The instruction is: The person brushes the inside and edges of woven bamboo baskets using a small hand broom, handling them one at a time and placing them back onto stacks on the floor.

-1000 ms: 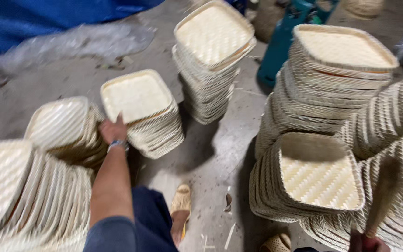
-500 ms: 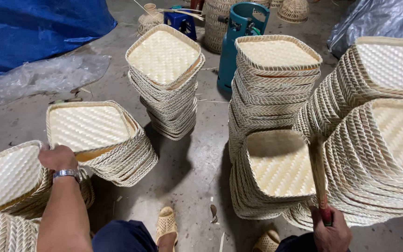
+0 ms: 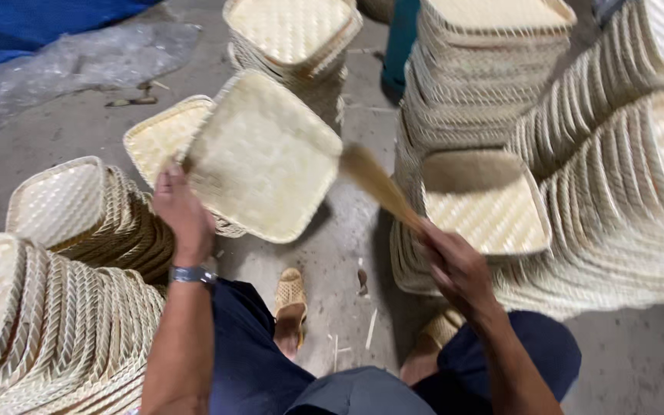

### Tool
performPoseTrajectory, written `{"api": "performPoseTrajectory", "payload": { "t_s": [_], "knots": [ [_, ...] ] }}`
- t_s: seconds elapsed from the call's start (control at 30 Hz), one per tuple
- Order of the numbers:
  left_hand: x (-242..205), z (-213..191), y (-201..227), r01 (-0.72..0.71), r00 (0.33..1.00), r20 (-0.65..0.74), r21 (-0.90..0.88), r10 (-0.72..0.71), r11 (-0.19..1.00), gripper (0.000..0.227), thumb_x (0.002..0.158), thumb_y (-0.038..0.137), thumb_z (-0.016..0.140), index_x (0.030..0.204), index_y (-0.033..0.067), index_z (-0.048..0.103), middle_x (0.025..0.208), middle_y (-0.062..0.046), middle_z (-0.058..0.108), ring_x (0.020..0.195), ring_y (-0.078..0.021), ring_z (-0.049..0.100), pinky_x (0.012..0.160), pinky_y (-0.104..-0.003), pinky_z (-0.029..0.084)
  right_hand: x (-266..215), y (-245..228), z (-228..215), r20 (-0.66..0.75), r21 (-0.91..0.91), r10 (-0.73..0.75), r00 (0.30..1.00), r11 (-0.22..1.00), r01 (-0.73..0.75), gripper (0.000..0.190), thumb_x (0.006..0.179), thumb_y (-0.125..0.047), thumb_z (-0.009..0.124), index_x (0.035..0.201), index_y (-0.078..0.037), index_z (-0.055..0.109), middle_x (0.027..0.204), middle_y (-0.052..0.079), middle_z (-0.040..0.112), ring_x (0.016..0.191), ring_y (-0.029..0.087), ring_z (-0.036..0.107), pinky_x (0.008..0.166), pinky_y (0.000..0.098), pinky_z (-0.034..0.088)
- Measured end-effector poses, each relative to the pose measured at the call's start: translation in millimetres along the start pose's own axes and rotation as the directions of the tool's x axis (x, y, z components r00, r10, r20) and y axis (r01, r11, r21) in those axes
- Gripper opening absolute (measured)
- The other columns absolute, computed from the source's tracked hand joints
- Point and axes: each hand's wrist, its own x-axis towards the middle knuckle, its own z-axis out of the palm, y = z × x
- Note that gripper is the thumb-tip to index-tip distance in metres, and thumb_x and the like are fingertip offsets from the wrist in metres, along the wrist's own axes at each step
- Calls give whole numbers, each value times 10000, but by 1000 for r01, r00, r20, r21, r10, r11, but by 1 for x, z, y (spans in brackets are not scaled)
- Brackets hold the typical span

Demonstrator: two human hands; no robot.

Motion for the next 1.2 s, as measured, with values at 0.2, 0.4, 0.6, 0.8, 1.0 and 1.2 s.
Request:
{"api": "performPoseTrajectory", "payload": {
  "t_s": [0.2,0.4,0.6,0.8,1.0,1.2],
  "knots": [
    [-74,55,8,6,998,-63,153,4,988,320,1098,187,513,1339,10,629,1244,-81,709,1083,-129,681,915,-256,592,41,-23,36,536,-346,239,810,937,-48,265,1013,-222,643,1267,-243,717,1089,98,760,891,265,739,777,381,595],
    [-108,56,-8,-3,999,38,-3,3,1000,340,1144,173,515,1376,-46,631,1244,-65,690,1128,-109,615,1006,-251,506,43,-33,31,709,8,128,694,982,-189,302,960,-337,581,1189,-259,762,1077,30,820,884,178,742,828,397,570],
    [-148,68,-39,188,976,134,-98,-174,977,367,1100,155,531,1405,-39,589,1271,-85,685,1128,-134,623,995,-281,515,81,-31,31,361,-16,330,872,937,-348,353,1046,-308,505,1346,-228,674,1169,85,769,936,236,759,861,389,635],
    [-150,54,-67,303,949,265,-604,-172,737,349,1065,152,578,1362,-31,570,1284,-86,674,1137,-179,644,1022,-344,549,51,-47,46,671,150,77,737,960,-237,394,966,-265,565,1349,-229,649,1156,65,780,968,229,770,917,369,593],
    [-138,54,-36,343,937,103,-462,-334,818,382,1085,167,573,1356,-100,605,1233,-149,701,1089,-191,654,969,-337,540,55,-10,21,532,-330,395,749,911,-245,305,1014,-219,516,1237,-152,713,1068,96,749,893,211,707,812,377,592],
    [-150,55,-52,311,950,86,-207,-299,928,368,1075,171,596,1337,-84,642,1249,-122,699,1112,-147,634,1008,-282,507,64,-23,5,663,-527,599,449,799,-288,336,1054,-363,495,1143,-170,756,895,85,745,737,166,646,729,389,554]
  ]
}}
